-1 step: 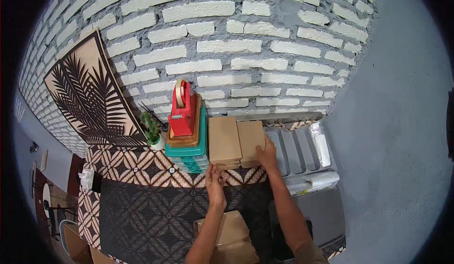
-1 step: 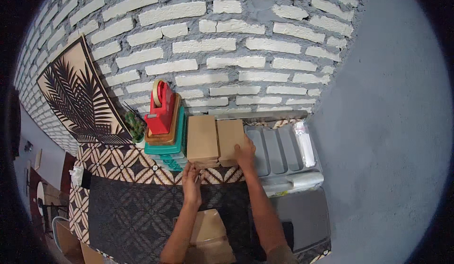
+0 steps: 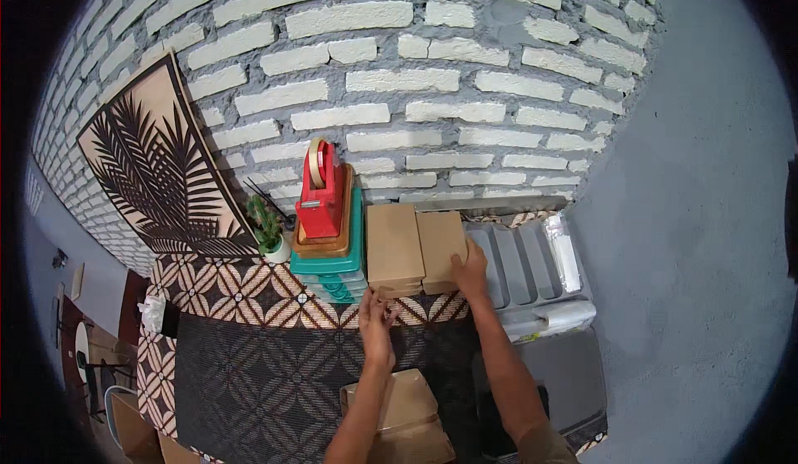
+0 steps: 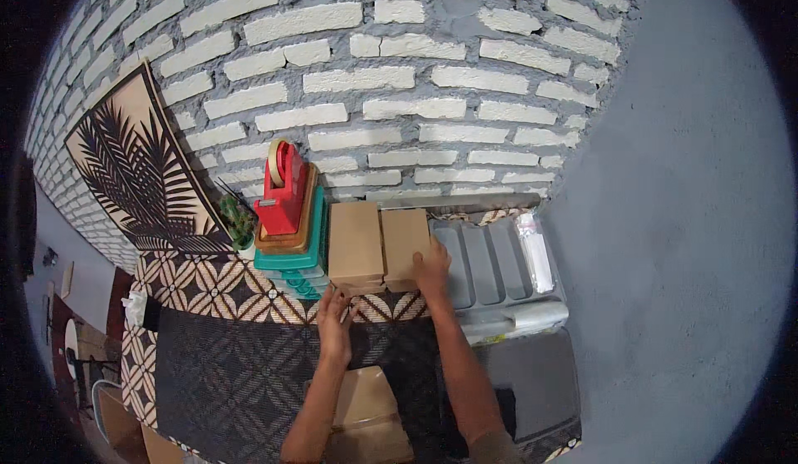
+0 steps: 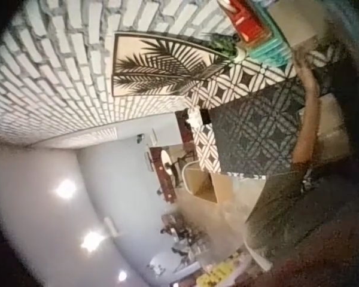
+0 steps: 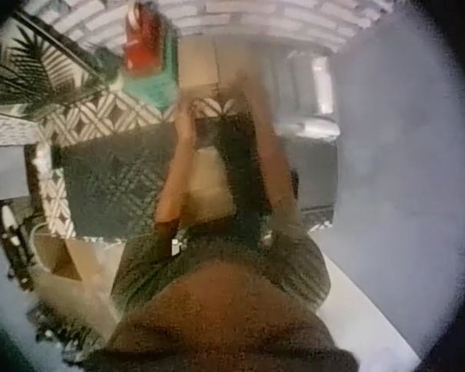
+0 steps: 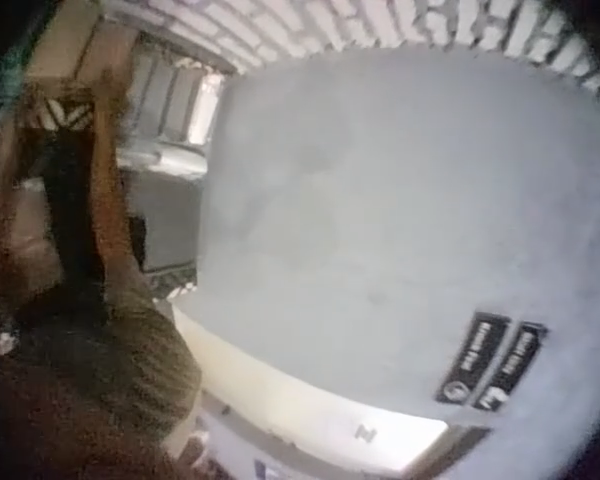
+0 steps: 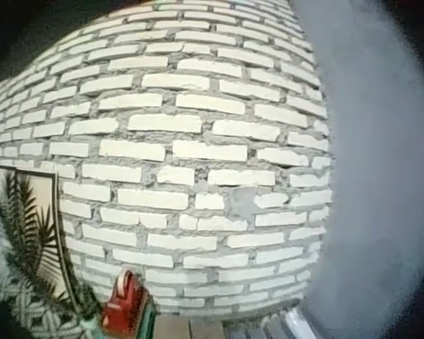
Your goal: Wipe a tray and then fold several cardboard boxes into shape on a prep table.
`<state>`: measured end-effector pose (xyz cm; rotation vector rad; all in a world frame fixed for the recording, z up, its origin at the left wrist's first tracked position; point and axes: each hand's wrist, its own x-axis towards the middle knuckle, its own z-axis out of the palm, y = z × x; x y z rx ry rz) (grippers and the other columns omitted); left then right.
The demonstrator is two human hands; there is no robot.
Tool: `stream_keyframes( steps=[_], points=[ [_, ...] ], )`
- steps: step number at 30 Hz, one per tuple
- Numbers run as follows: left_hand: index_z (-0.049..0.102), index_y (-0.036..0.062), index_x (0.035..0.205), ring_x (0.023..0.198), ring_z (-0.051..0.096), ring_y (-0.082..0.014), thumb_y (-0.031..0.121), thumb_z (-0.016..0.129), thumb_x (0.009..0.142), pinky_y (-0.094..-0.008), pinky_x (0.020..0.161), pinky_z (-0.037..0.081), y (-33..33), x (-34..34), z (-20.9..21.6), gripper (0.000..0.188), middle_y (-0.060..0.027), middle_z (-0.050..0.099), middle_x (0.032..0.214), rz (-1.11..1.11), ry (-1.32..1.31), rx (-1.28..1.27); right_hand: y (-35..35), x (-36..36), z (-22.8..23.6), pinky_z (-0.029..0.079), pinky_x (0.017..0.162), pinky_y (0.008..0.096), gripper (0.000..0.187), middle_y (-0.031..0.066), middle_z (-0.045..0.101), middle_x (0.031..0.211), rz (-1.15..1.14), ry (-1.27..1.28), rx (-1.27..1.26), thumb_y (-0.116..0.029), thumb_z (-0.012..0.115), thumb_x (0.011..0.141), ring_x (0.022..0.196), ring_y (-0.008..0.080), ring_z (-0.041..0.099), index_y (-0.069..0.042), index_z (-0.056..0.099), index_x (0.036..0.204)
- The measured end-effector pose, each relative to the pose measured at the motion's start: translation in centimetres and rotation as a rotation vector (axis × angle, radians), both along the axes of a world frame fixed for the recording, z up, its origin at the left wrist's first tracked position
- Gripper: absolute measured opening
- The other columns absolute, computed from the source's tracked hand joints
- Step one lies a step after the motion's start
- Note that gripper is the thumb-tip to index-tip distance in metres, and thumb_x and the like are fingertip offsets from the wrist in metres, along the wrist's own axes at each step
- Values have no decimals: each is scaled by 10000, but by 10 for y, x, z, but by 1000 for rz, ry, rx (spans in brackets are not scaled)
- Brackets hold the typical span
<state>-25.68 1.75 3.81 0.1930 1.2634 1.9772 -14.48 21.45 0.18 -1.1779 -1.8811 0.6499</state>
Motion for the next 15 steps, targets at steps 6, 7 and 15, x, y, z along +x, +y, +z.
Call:
stream_keyframes(
  steps=[6, 7, 15],
  points=[
    [524, 46, 1268, 1261, 455, -241, 167, 488, 977, -373, 1002, 390, -100, -8, 15, 317, -112, 483, 1350, -44, 412, -190, -90, 28, 31, 378, 996, 417, 488, 198, 498, 1293, -1, 15, -19, -270, 551, 953, 1183, 341, 458, 5, 440, 1340],
    [524, 46, 1268, 1261, 455, -241, 167, 488, 977, -373, 1002, 390, -120, -4, 14, 317, -112, 483, 1350, -36, 410, -196, -111, 38, 33, 419, 964, 379, 505, 189, 511, 1292, 75, 76, -167, -322, 532, 977, 1185, 307, 485, 25, 445, 1334],
    [431, -36, 1250, 1008, 548, -258, 101, 583, 899, -372, 881, 450, -249, 39, -56, 406, -163, 546, 1092, -103, 712, -698, -278, 96, 10, 414, 993, 396, 553, 202, 470, 1379, 251, -126, -514, -362, 508, 980, 1249, 328, 483, -34, 393, 1410]
  ],
)
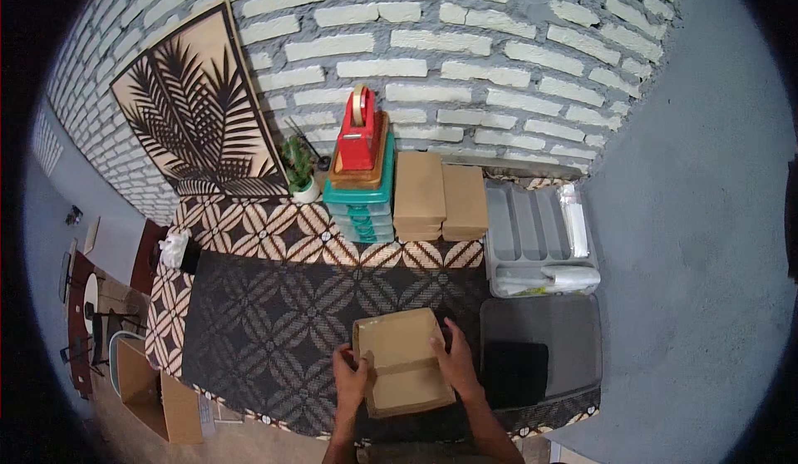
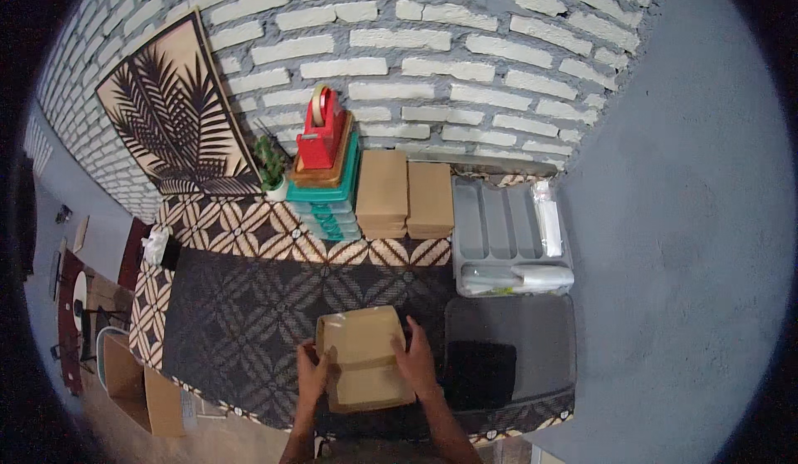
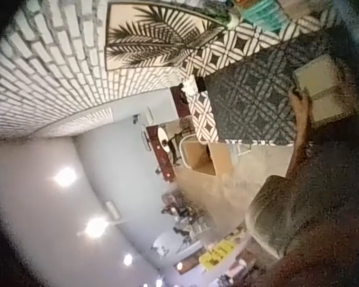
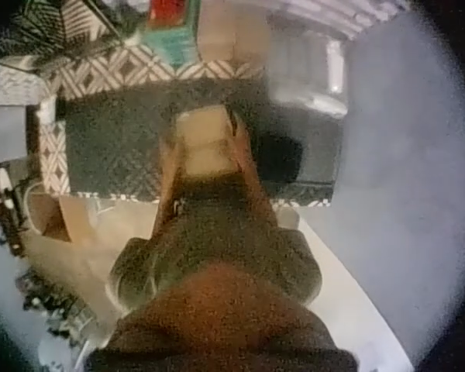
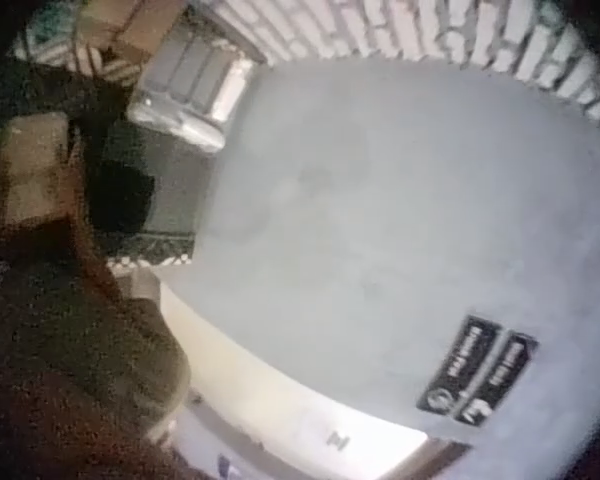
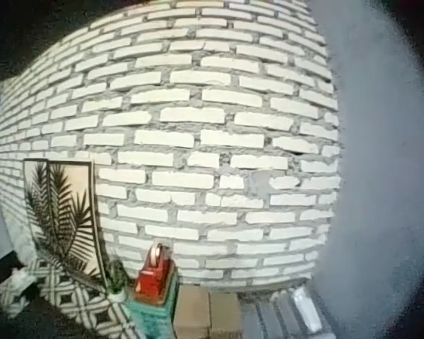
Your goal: Wipe a tray and then fold several cardboard boxes into shape on a prep table.
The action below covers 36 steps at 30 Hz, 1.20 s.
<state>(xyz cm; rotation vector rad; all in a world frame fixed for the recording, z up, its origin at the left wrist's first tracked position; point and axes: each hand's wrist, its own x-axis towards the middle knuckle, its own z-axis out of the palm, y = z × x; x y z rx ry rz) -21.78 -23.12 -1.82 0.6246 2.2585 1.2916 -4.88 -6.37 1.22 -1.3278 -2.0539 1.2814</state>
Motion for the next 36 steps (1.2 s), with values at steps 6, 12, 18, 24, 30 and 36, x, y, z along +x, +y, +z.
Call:
stream_keyframes(
  steps=[6, 12, 18, 24, 30, 36],
  points=[
    [435, 0, 1267, 994, 558, -217, 100, 498, 935, -369, 869, 456, 1, 33, 46, 352, -154, 559, 1118, 131, -183, 216, -22, 18, 28, 397, 1027, 412, 486, 192, 526, 1335, -17, 177, -132, -264, 515, 985, 1239, 333, 503, -34, 419, 1402],
    [402, 15, 1308, 1068, 529, -207, 96, 436, 948, -340, 963, 398, 0, 27, 109, 370, -118, 538, 1160, 251, -391, 552, -15, 29, 93, 350, 1072, 405, 731, 138, 481, 1382, 260, 849, -459, -524, 509, 924, 1288, 253, 442, -86, 309, 1475],
    [328, 30, 1365, 1146, 489, -232, 75, 416, 940, -359, 1007, 377, 10, 67, 152, 437, -125, 480, 1269, 339, -650, 817, -63, 32, 80, 346, 1092, 409, 1088, 61, 319, 1486, 219, 1124, -523, -736, 589, 754, 1357, 228, 342, -153, 86, 1523],
    [239, 79, 1457, 1308, 383, -253, 330, 408, 1000, -408, 1085, 323, 7, 93, 149, 548, -146, 379, 1409, 229, -550, 1202, -91, 45, 46, 419, 1026, 413, 862, 62, 430, 1402, 39, 1174, -624, -670, 567, 835, 1280, 219, 434, -123, 317, 1454],
    [236, 88, 1486, 1329, 399, -298, 537, 308, 979, -431, 1080, 359, -31, 58, 153, 681, -197, 359, 1463, 10, -627, 1213, -64, 75, 85, 461, 989, 400, 827, 91, 492, 1363, 12, 1037, -762, -710, 431, 874, 1255, 224, 481, -110, 354, 1438],
    [357, -10, 1396, 1272, 443, -276, 445, 694, 808, -409, 1081, 327, -45, 65, 161, 817, -169, 436, 1375, -89, -277, 845, -70, 64, 104, 415, 1029, 392, 784, 102, 448, 1403, 74, 942, -664, -621, 472, 916, 1270, 218, 461, -74, 311, 1455]
  ],
)
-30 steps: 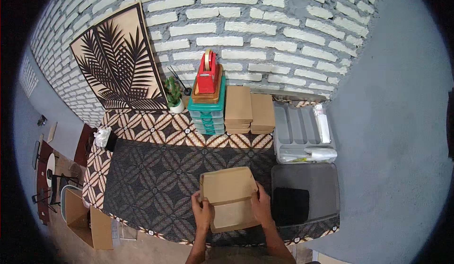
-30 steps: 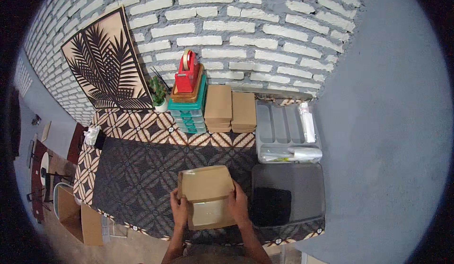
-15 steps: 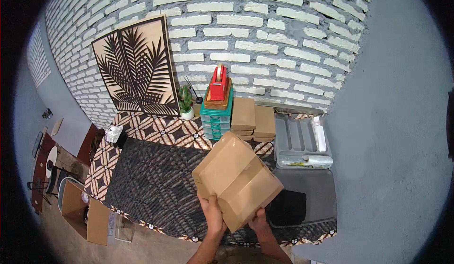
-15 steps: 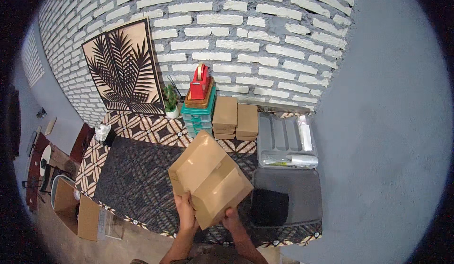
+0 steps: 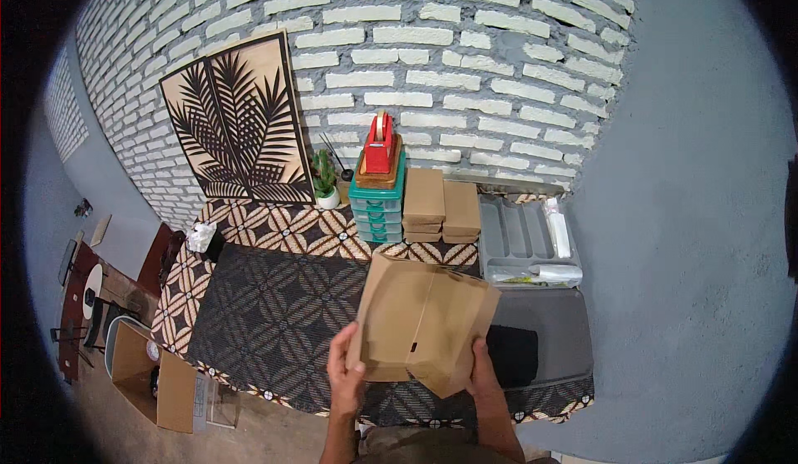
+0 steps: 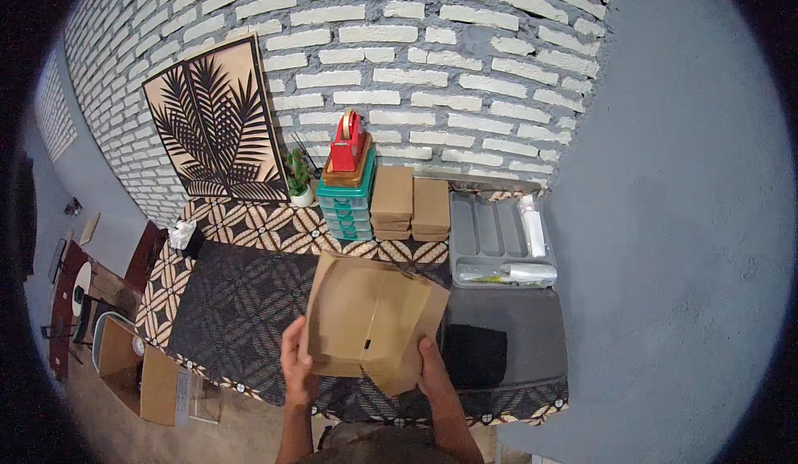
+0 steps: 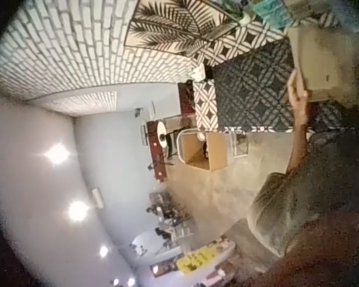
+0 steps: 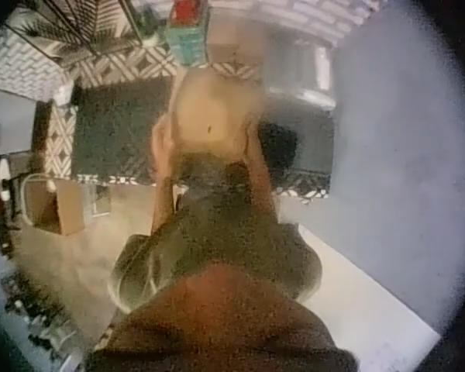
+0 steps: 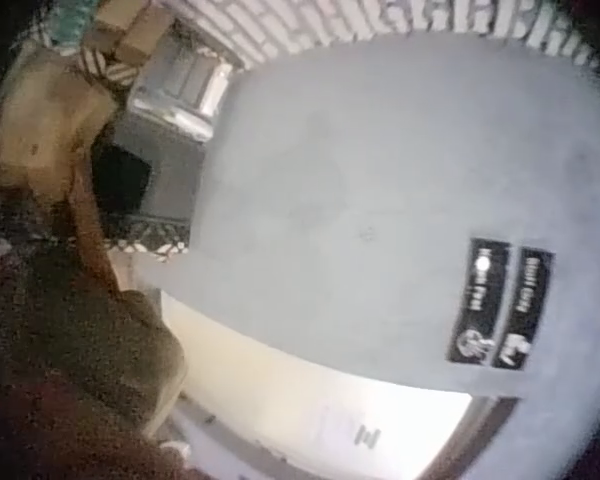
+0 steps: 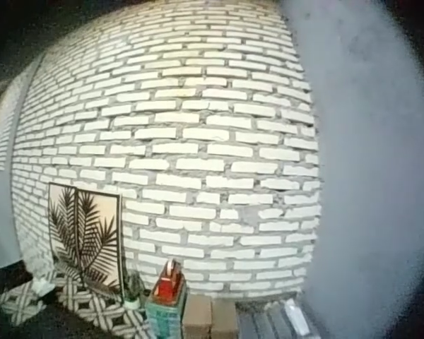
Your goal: Wipe a tray and then fold several cardboard boxes into shape on a prep table.
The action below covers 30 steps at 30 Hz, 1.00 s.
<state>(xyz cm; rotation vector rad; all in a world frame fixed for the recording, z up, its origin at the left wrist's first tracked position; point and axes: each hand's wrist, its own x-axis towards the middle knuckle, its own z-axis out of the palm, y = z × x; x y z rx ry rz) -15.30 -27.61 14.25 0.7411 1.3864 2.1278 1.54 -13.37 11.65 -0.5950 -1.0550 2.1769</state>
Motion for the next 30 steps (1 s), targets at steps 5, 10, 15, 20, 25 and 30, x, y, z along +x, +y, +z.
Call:
stream_keyframes(
  steps=[5, 10, 15, 20, 25, 30],
  points=[
    [456, -18, 1336, 1268, 449, -287, 277, 657, 878, -404, 1060, 348, 1, 17, 12, 581, -194, 457, 1363, -10, 334, -92, -10, -17, -2, 360, 1037, 395, 955, 156, 384, 1403, -165, -103, 187, -609, 625, 836, 1271, 268, 408, -54, 198, 1486],
    [532, 19, 1292, 1245, 485, -340, 127, 623, 869, -419, 1001, 420, 8, 28, 19, 446, -227, 454, 1364, -52, 557, -85, -12, -24, 25, 343, 1049, 407, 977, 169, 365, 1399, -159, -187, 323, -592, 635, 838, 1267, 283, 400, -59, 146, 1494],
    [580, 48, 1264, 1253, 499, -361, 61, 663, 799, -431, 1027, 409, 11, 34, 22, 473, -222, 458, 1391, -137, 631, -112, -13, -23, 37, 332, 1054, 425, 982, 172, 351, 1395, -177, -182, 302, -612, 641, 825, 1275, 268, 388, -67, 158, 1484],
    [556, 28, 1300, 1262, 492, -350, 56, 638, 819, -428, 1038, 396, 12, 34, 14, 489, -224, 469, 1389, -156, 595, -134, -9, -22, 21, 307, 1078, 437, 991, 198, 225, 1480, -253, -190, 436, -675, 605, 807, 1331, 290, 308, -61, 197, 1470],
    [453, -31, 1376, 1301, 443, -291, 267, 534, 950, -387, 1076, 337, 15, 30, 15, 526, -208, 457, 1407, -16, 385, -206, -5, -18, 34, 224, 1128, 493, 1024, 231, 133, 1526, -134, -185, 751, -715, 606, 765, 1404, 357, 187, -92, 216, 1478],
    [445, -31, 1384, 1317, 427, -279, 258, 476, 987, -391, 1087, 326, 19, 28, 16, 492, -193, 456, 1417, 6, 305, -207, -14, -21, 38, 136, 1138, 574, 1051, 214, 62, 1559, -196, -306, 1208, -719, 660, 702, 1452, 402, 26, -157, 249, 1489]
  ],
)
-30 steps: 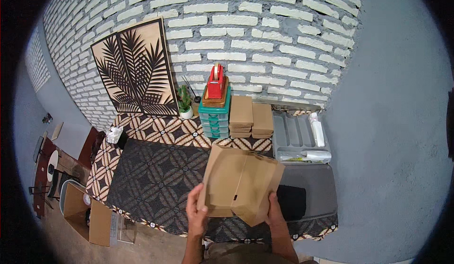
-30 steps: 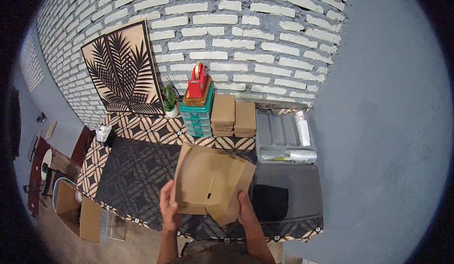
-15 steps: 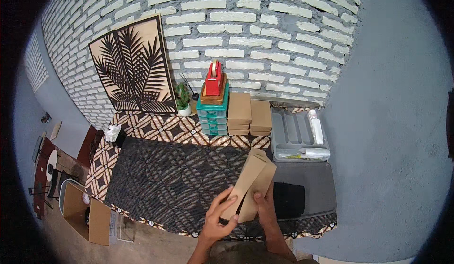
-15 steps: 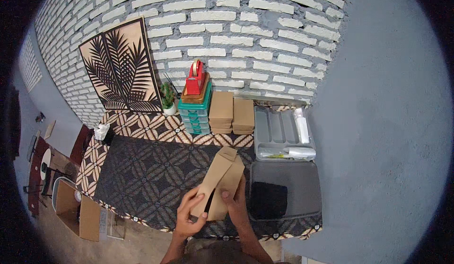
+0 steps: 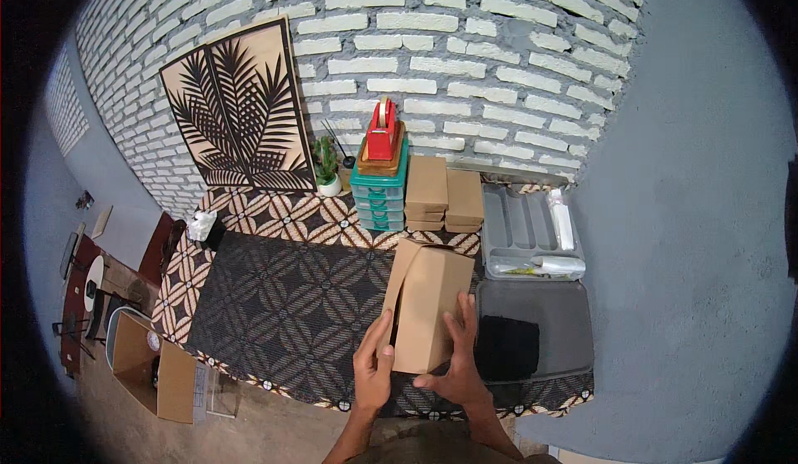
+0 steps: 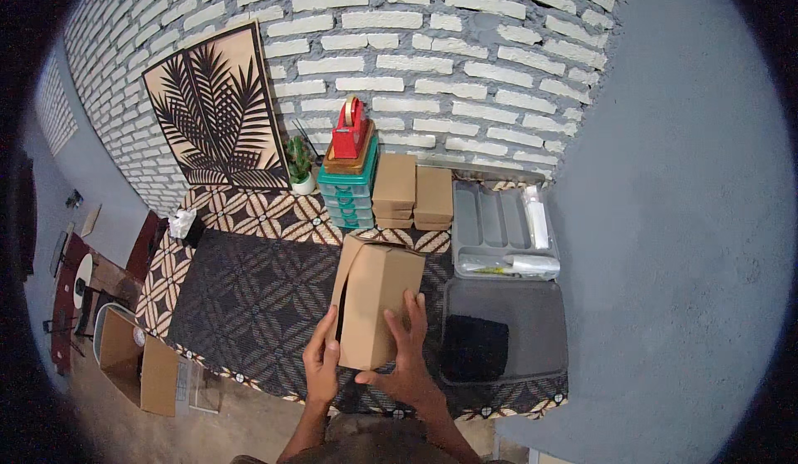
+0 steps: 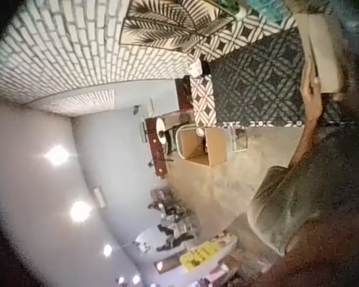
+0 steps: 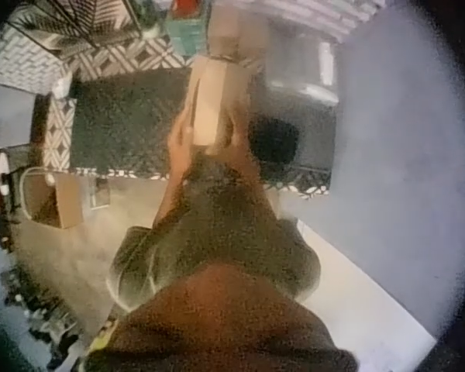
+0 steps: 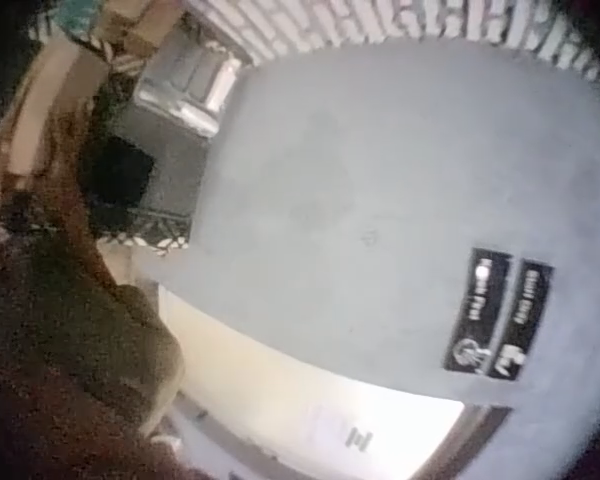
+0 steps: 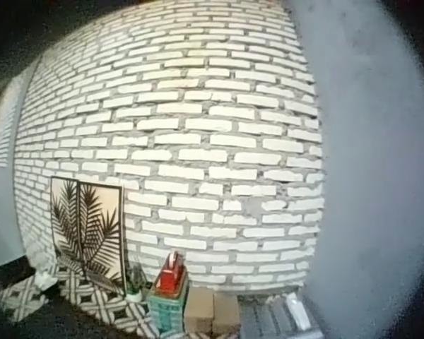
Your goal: Wipe a tray and then fold several cardboard boxes into shape on a prep table.
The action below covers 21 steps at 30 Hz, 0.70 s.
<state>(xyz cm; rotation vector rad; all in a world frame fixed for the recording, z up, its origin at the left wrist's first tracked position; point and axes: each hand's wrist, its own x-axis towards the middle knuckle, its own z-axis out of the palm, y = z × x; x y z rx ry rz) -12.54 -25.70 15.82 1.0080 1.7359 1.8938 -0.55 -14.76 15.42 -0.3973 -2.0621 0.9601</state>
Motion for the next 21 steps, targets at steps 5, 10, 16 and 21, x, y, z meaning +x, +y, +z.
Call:
stream_keyframes(
  steps=[5, 10, 16, 21],
  points=[
    [484, -40, 1351, 1291, 459, -324, 243, 443, 996, -396, 1070, 346, 1, 2, 3, 456, -221, 498, 1373, -8, 89, 12, 0, -1, 1, 160, 1132, 579, 869, 214, 109, 1542, -10, -4, 102, -591, 742, 732, 1442, 410, 70, -191, 396, 1421],
    [431, -50, 1387, 1319, 425, -321, 235, 393, 1000, -402, 1093, 318, 1, 2, 4, 482, -224, 454, 1410, -57, 173, -15, 1, -2, -6, 215, 1121, 565, 692, 216, 214, 1508, -71, 114, 80, -490, 743, 770, 1415, 409, 194, -155, 496, 1323],
    [423, -65, 1385, 1311, 432, -338, 234, 365, 1001, -401, 1088, 323, 0, 2, 5, 490, -235, 444, 1412, -66, 196, -26, -1, -4, -6, 251, 1111, 555, 621, 220, 296, 1474, -116, 140, 103, -447, 737, 782, 1387, 411, 270, -122, 529, 1268],
    [446, -38, 1384, 1272, 466, -360, 196, 382, 995, -394, 1052, 358, 2, 4, 7, 458, -246, 475, 1376, -37, 235, 6, -3, -6, -3, 247, 1110, 563, 603, 218, 297, 1470, -137, 132, 114, -430, 740, 777, 1386, 412, 266, -120, 535, 1252]
  ],
)
